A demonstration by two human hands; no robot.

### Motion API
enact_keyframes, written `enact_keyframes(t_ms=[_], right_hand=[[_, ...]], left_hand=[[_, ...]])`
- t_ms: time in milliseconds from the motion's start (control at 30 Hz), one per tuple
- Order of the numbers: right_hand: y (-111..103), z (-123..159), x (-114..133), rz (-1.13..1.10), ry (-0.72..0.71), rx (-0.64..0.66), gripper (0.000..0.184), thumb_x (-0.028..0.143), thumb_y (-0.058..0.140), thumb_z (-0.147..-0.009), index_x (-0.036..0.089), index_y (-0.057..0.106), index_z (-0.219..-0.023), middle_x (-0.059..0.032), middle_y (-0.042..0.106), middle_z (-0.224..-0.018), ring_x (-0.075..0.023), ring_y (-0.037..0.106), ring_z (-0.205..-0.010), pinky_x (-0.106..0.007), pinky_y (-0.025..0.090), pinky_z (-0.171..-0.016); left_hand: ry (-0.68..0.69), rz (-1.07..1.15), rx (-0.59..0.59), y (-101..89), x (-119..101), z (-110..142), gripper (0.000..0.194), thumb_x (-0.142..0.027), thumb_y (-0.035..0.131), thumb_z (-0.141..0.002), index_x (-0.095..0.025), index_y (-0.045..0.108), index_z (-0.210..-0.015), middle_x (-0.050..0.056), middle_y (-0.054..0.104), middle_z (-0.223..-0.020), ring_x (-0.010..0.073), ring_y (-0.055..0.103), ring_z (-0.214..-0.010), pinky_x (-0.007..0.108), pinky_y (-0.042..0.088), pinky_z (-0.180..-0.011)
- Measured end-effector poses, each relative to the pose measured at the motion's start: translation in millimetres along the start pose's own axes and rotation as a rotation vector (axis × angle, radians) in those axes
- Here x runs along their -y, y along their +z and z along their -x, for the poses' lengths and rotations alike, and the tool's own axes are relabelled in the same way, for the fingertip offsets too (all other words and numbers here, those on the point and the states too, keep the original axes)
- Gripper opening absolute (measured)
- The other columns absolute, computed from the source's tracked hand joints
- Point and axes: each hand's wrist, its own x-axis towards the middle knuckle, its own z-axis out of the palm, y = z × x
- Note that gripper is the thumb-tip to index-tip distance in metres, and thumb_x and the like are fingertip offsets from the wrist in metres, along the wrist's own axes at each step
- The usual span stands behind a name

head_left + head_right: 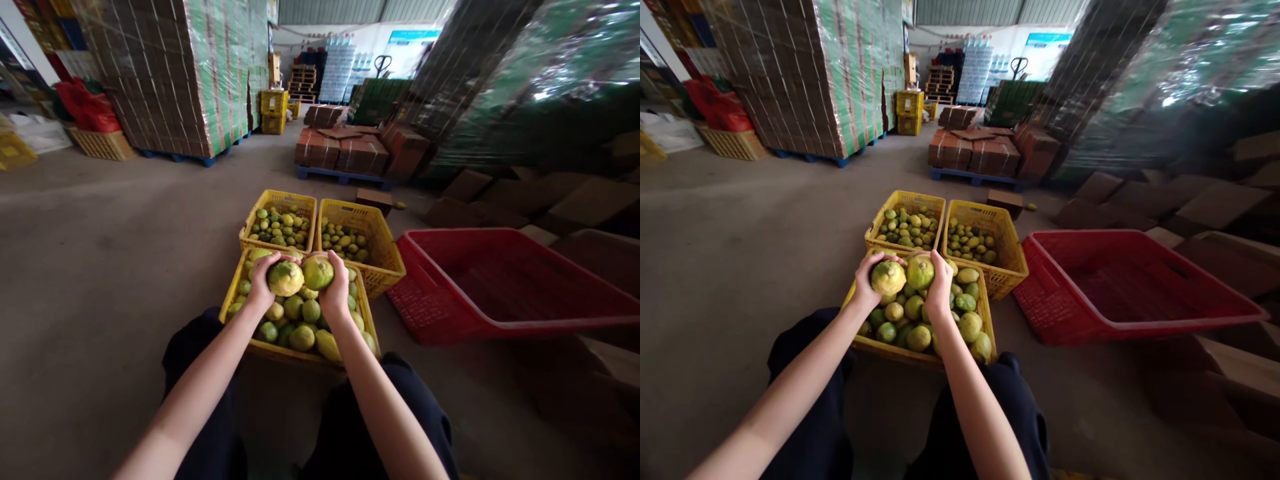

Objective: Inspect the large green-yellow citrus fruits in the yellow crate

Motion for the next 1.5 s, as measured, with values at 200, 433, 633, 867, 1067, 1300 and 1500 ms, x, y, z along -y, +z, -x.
enact_keyframes(t_ms=[200, 433, 633, 867, 1067, 1300, 1500], right_hand=[[-1, 10, 5, 0.098, -0.167, -0.019, 0.037, 0.057, 0.063, -0.082, 0.026, 0.071, -0.063, -0.0039, 0.077, -0.081, -0.029, 0.072, -0.091, -0.04, 0.052, -0.089], [-2, 12, 6, 0.138, -0.176, -0.045, 0.037, 0.057, 0.062, -0.081, 0.027, 0.07, -0.061, -0.003, 0.075, -0.076, -0.0285, 0.069, -0.088, -0.04, 0.051, -0.087], [-2, 11, 7, 0.144, -0.167, -0.066, 0.038, 0.059, 0.063, -0.08, 0.028, 0.068, -0.059, -0.0029, 0.075, -0.076, -0.0285, 0.069, -0.087, -0.039, 0.051, -0.086], [1, 10, 7, 0.117, -0.14, -0.084, 0.038, 0.062, 0.064, -0.078, 0.028, 0.071, -0.061, -0.0026, 0.076, -0.076, -0.0296, 0.069, -0.09, -0.039, 0.053, -0.087], [3, 9, 5, 0.087, -0.144, -0.08, 0.04, 0.062, 0.062, -0.079, 0.027, 0.068, -0.06, -0.0045, 0.075, -0.078, -0.0297, 0.07, -0.089, -0.041, 0.053, -0.089], [5, 13, 2, 0.017, -0.158, -0.037, 0.035, 0.055, 0.059, -0.081, 0.029, 0.071, -0.062, -0.0044, 0.076, -0.081, -0.0303, 0.071, -0.096, -0.042, 0.053, -0.096], [7, 18, 5, -0.008, -0.209, 0.034, 0.035, 0.051, 0.057, -0.085, 0.028, 0.076, -0.067, -0.0043, 0.077, -0.082, -0.029, 0.071, -0.09, -0.042, 0.054, -0.093]], left_hand=[[0.016, -0.121, 0.092, -11.6, -6, 4, 0.02, -0.039, 0.077, -0.067, -0.021, 0.076, -0.058, 0.008, 0.078, -0.07, 0.0343, 0.078, -0.089, 0.04, 0.06, -0.078], [-0.026, -0.079, 0.035, -10.7, -1, 3, 0.02, -0.038, 0.076, -0.067, -0.022, 0.073, -0.055, 0.006, 0.076, -0.065, 0.0327, 0.078, -0.087, 0.04, 0.059, -0.08], [-0.019, -0.074, 0.018, -5.5, 2, 1, 0.022, -0.041, 0.073, -0.066, -0.022, 0.072, -0.054, 0.005, 0.075, -0.063, 0.0305, 0.078, -0.084, 0.038, 0.059, -0.079], [-0.036, -0.059, -0.029, -3.2, 1, 1, 0.023, -0.041, 0.073, -0.067, -0.023, 0.07, -0.054, 0.004, 0.074, -0.062, 0.03, 0.078, -0.086, 0.038, 0.059, -0.082], [-0.024, -0.056, -0.026, -2.4, -2, 1, 0.024, -0.041, 0.073, -0.066, -0.023, 0.067, -0.051, 0.004, 0.072, -0.059, 0.0309, 0.078, -0.088, 0.039, 0.059, -0.084], [-0.067, 0.021, 0.058, -3.3, -4, 0, 0.025, -0.039, 0.069, -0.067, -0.023, 0.067, -0.048, 0.005, 0.068, -0.055, 0.0296, 0.077, -0.082, 0.041, 0.061, -0.084], [-0.224, 0.147, 0.026, 0.1, -10, 0, 0.035, -0.038, 0.067, -0.077, -0.024, 0.058, -0.046, 0.002, 0.057, -0.049, 0.0228, 0.071, -0.069, 0.04, 0.06, -0.083]])
